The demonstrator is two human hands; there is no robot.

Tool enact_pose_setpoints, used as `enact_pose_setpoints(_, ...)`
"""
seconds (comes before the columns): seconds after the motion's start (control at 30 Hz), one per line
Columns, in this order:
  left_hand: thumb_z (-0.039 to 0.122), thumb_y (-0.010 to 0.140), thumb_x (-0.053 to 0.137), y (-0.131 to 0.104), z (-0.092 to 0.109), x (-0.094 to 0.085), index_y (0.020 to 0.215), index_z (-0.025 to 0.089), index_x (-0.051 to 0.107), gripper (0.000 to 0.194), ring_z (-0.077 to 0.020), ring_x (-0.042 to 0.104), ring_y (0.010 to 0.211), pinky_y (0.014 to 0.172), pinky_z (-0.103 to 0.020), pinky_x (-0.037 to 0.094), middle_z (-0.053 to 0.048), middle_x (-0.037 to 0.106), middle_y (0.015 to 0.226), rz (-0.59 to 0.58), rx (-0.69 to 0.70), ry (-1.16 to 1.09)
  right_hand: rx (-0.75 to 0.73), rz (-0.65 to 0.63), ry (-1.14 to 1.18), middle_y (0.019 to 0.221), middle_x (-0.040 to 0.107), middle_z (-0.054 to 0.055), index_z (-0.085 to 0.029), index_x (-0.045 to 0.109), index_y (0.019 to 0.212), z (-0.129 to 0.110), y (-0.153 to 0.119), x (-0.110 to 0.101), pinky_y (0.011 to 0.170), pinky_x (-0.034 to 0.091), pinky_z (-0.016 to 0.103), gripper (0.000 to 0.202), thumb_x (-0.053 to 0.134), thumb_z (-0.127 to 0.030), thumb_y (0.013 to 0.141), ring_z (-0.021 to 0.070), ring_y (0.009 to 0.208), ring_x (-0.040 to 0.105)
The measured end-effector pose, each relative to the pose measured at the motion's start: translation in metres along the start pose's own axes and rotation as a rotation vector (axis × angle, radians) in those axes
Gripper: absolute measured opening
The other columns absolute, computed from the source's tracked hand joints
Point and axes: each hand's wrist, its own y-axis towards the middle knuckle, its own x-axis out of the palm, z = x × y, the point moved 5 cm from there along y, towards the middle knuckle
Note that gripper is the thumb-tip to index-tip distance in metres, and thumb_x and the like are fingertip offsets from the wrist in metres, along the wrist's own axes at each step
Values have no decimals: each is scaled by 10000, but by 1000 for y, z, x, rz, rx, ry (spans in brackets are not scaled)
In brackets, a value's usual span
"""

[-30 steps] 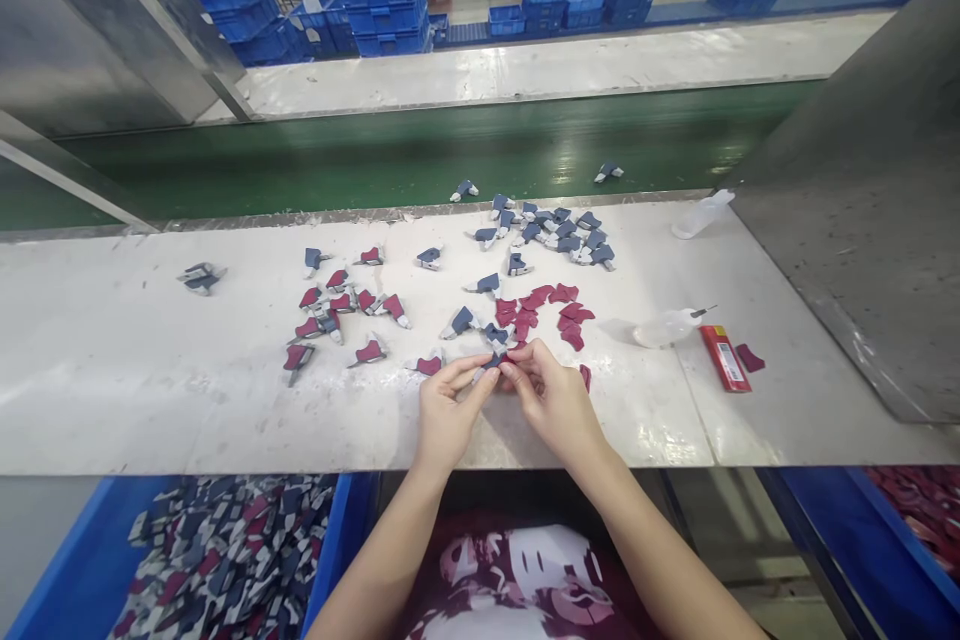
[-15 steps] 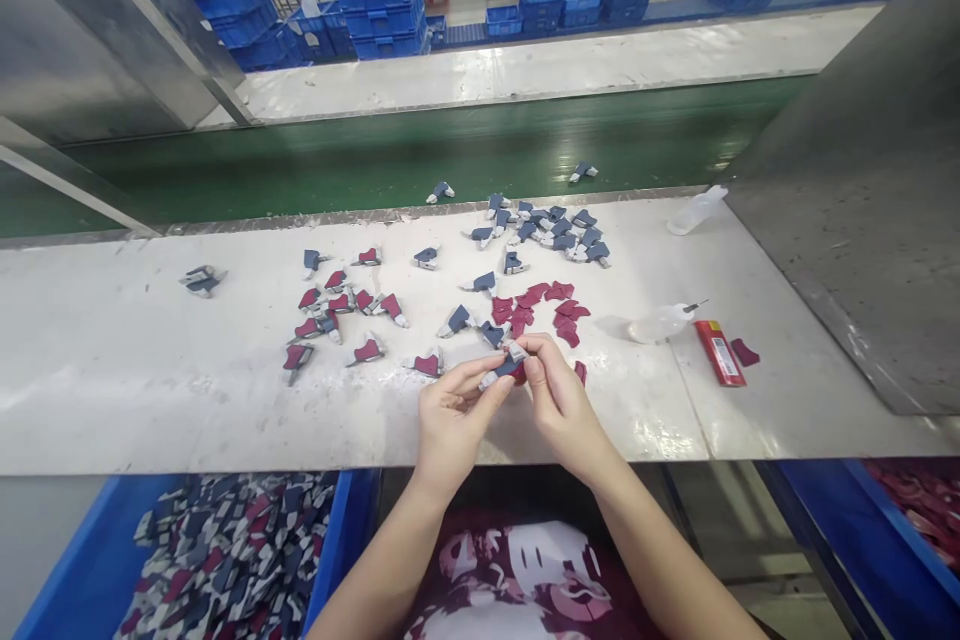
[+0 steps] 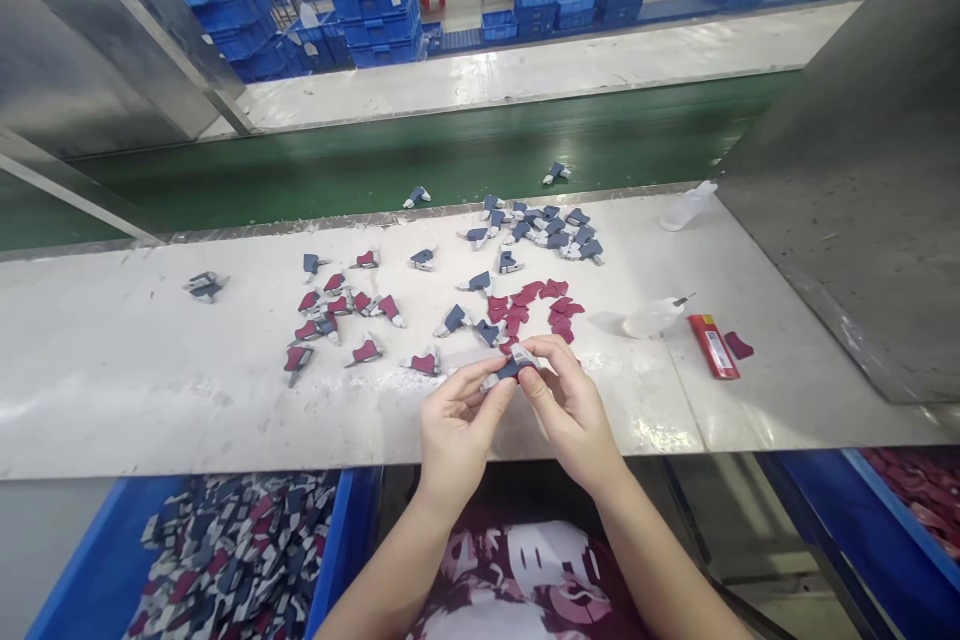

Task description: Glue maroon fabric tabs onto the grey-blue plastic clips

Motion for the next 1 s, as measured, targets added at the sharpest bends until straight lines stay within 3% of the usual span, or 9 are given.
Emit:
enact_pose_setpoints(0.33, 249, 893, 677, 3, 16, -6, 1118, 235, 768, 243, -231, 771, 906, 870, -330, 638, -58, 792, 1072, 51, 440, 475, 87, 87, 43, 1098, 662, 84, -240, 609, 1065, 17, 8, 14, 916, 527, 391, 267, 545, -469, 944, 228, 1018, 628)
enact_pose_setpoints(0.53, 269, 878, 682, 19, 27, -5, 1053, 232, 775, 202, -216, 774, 776, 801, -317, 639, -73, 797, 1026, 12, 453, 479, 128, 104, 140, 963, 675, 55, -232, 585, 996, 14, 20, 19, 753, 532, 312, 290, 548, -513, 935, 192, 846, 635)
enact_pose_setpoints(0.6, 309, 874, 686, 34, 31, -4, 1037, 212, 755, 202, -216, 773, 730, 768, -320, 638, -84, 802, 948, -122, 324, 402, 125, 127, 154, 915, 658, 40, -233, 572, 975, 14, 22, 16, 721, 529, 298, 292, 566, -521, 926, 183, 808, 630)
enact_pose_setpoints(0.7, 358, 849, 716, 63, 43, 4, 1212, 201, 650, 401, -235, 774, 710, 708, -331, 628, -68, 791, 791, -513, 38, 282, 120, 162, 160, 921, 645, 40, -243, 547, 1000, 19, 24, 12, 672, 529, 297, 299, 591, -526, 913, 183, 776, 629)
enact_pose_setpoints(0.8, 355, 773, 787, 112, 65, 4, 1290, 236, 629, 554, -259, 773, 837, 805, -355, 600, -69, 797, 835, -804, 47, 475, 78, 170, 123, 992, 655, 67, -252, 538, 1044, 26, 23, 6, 687, 547, 320, 286, 579, -509, 926, 204, 816, 645)
enact_pose_setpoints(0.83, 385, 778, 776, 138, 72, -1, 1252, 238, 664, 508, -269, 766, 886, 832, -359, 588, -82, 797, 879, -784, 101, 549, 55, 160, 91, 993, 658, 72, -252, 543, 1051, 28, 22, 4, 701, 551, 327, 271, 568, -496, 935, 212, 834, 650)
enact_pose_setpoints(0.87, 436, 791, 749, 168, 79, -10, 1201, 232, 692, 462, -272, 760, 894, 804, -348, 586, -94, 793, 927, -674, 161, 601, 26, 144, 53, 983, 661, 74, -252, 552, 1058, 29, 21, 1, 720, 553, 333, 249, 553, -475, 946, 218, 852, 654)
enact_pose_setpoints(0.97, 508, 860, 629, 258, 90, -52, 1196, 208, 666, 452, -254, 711, 998, 886, -346, 543, -103, 755, 1111, -90, 284, 1015, -103, 63, -57, 936, 657, 65, -258, 588, 1081, 27, 14, -8, 763, 544, 344, 182, 515, -382, 970, 219, 864, 656)
enact_pose_setpoints(1.0, 468, 867, 626, 281, 89, -64, 1238, 174, 634, 473, -291, 660, 1113, 975, -397, 495, -144, 713, 1204, 7, 271, 1088, -152, 27, -79, 924, 652, 63, -262, 598, 1081, 25, 11, -11, 759, 541, 345, 168, 508, -350, 970, 219, 856, 654)
